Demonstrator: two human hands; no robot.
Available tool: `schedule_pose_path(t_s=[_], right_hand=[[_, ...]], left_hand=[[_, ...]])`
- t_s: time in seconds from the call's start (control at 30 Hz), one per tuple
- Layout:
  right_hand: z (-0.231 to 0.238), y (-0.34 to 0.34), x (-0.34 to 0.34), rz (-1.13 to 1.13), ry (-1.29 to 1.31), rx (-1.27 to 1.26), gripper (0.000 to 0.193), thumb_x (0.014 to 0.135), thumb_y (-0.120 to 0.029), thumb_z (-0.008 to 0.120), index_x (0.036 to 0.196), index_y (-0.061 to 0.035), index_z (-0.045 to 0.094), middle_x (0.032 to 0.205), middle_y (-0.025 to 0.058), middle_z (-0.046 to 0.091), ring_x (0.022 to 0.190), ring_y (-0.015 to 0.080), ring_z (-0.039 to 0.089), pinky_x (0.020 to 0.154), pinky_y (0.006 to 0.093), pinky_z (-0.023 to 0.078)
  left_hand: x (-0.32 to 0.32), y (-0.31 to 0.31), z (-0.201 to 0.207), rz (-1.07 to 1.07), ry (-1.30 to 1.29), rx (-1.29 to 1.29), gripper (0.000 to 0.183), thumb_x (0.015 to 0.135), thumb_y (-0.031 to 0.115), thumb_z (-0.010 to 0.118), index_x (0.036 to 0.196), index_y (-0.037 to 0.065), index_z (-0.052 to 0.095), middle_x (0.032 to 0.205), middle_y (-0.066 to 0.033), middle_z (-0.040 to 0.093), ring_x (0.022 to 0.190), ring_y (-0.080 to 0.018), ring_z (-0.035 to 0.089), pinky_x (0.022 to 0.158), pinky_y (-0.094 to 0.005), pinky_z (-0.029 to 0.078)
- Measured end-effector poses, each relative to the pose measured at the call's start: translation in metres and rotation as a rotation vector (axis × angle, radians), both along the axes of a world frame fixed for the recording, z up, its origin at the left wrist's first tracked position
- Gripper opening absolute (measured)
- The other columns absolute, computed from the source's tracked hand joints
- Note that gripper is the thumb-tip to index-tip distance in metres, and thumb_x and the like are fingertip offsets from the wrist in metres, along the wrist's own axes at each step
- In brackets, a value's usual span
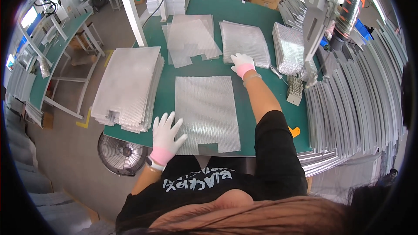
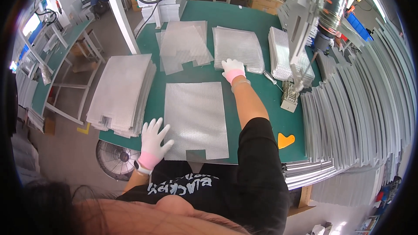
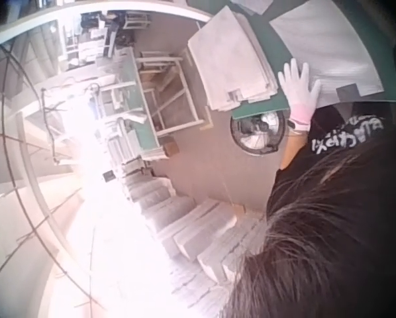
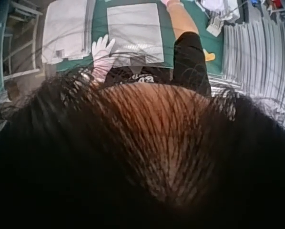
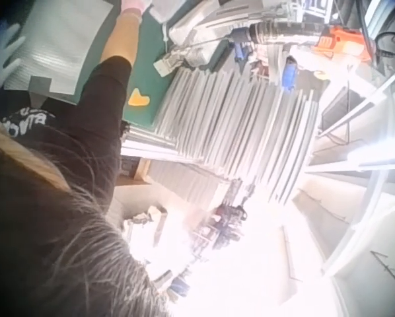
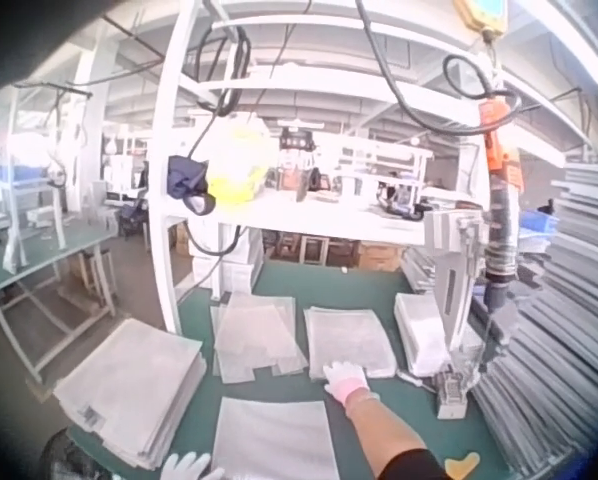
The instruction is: Assembling metal frames onto mesh filter components using an electric screwdriver and a mallet.
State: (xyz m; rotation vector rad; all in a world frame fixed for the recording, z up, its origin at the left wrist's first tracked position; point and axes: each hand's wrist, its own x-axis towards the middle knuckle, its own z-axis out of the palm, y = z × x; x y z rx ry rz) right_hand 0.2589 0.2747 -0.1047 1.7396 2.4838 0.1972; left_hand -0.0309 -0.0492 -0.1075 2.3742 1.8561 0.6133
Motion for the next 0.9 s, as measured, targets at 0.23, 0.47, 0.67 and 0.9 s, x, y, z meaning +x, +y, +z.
schedule_pose_path(t_s=[0.23,0.47,0.67,0.9], right_hand=[[0.001,0.023,0.022,0.184,-0.144,0.152,0.017,0.092,-0.016,0.055,0.098,-0.008,0.07,0.094,0.011,0.072,0.095,0.0305,0.069,0.082,0.0434,0.055],[0.074,0.016,0.042,-0.171,0.669,0.626,0.024,0.1,-0.021,0.046,0.111,-0.0097,0.064,0.102,0.0204,0.07,0.09,0.0415,0.067,0.08,0.0479,0.054],[0.083,-0.006,0.057,-0.05,1.269,0.71,0.031,0.097,-0.023,0.056,0.12,-0.0045,0.063,0.113,0.0187,0.068,0.11,0.0315,0.064,0.096,0.0369,0.049],[0.089,-0.022,0.082,0.221,1.434,0.257,0.049,0.082,0.008,0.047,0.13,0.0029,0.057,0.144,0.019,0.051,0.136,0.026,0.047,0.115,0.0353,0.036]], left_hand=[[-0.026,-0.034,-0.001,0.011,-0.186,0.26,0.052,0.07,0.012,0.076,0.118,0.002,0.061,0.131,-0.0212,0.056,0.117,-0.0405,0.053,0.1,-0.0509,0.041],[-0.008,-0.025,0.02,-0.075,-0.318,0.225,0.048,0.07,0.009,0.073,0.116,0.0,0.063,0.126,-0.0206,0.061,0.101,-0.034,0.062,0.088,-0.0416,0.048],[0.006,-0.021,0.006,-0.055,-0.487,0.191,0.038,0.078,0.009,0.068,0.115,0.001,0.065,0.128,-0.0195,0.062,0.109,-0.0347,0.062,0.095,-0.0409,0.047],[0.034,0.004,0.024,-0.208,-0.618,0.112,0.036,0.083,0.008,0.065,0.119,0.002,0.065,0.129,-0.0172,0.062,0.117,-0.0329,0.06,0.102,-0.0387,0.045]])
